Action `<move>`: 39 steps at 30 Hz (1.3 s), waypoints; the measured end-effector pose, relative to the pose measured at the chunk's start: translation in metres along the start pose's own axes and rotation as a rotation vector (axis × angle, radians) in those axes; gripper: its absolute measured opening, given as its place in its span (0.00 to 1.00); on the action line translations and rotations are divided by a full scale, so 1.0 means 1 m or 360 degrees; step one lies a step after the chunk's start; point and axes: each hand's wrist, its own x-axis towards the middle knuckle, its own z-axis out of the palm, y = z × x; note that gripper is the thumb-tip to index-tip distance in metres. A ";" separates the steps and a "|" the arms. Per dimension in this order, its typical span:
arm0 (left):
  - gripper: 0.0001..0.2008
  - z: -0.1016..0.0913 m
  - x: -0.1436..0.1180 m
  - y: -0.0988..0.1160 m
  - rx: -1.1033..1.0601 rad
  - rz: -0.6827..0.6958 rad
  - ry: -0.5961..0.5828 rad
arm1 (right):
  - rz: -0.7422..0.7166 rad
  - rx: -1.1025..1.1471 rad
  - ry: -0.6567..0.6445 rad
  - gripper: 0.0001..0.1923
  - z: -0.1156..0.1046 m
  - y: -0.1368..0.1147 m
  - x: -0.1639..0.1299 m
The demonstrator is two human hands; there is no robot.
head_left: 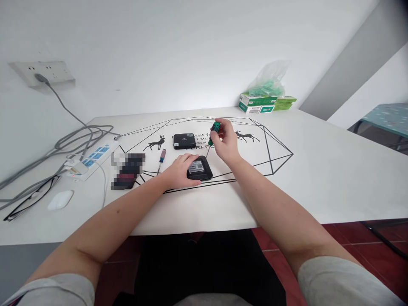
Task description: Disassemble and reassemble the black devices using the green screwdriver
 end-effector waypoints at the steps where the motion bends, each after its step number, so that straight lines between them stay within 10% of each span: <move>1: 0.53 0.000 0.000 0.000 -0.0012 0.0000 -0.0006 | -0.0037 -0.0006 -0.0020 0.21 0.000 -0.002 -0.001; 9: 0.69 -0.016 -0.004 -0.010 0.0188 -0.0241 -0.0215 | -0.0109 -0.0077 -0.0061 0.25 -0.001 -0.010 -0.007; 19: 0.67 -0.022 -0.008 -0.007 0.0236 -0.0253 -0.0108 | -0.0195 -0.0204 -0.0108 0.25 -0.003 -0.016 -0.009; 32: 0.72 -0.025 -0.006 -0.008 0.0479 -0.0466 -0.0472 | -0.0612 -0.0109 -0.0042 0.20 0.004 -0.004 -0.011; 39: 0.72 -0.026 -0.007 -0.006 0.0539 -0.0448 -0.0483 | -0.0381 0.0102 0.0056 0.17 0.007 0.003 -0.007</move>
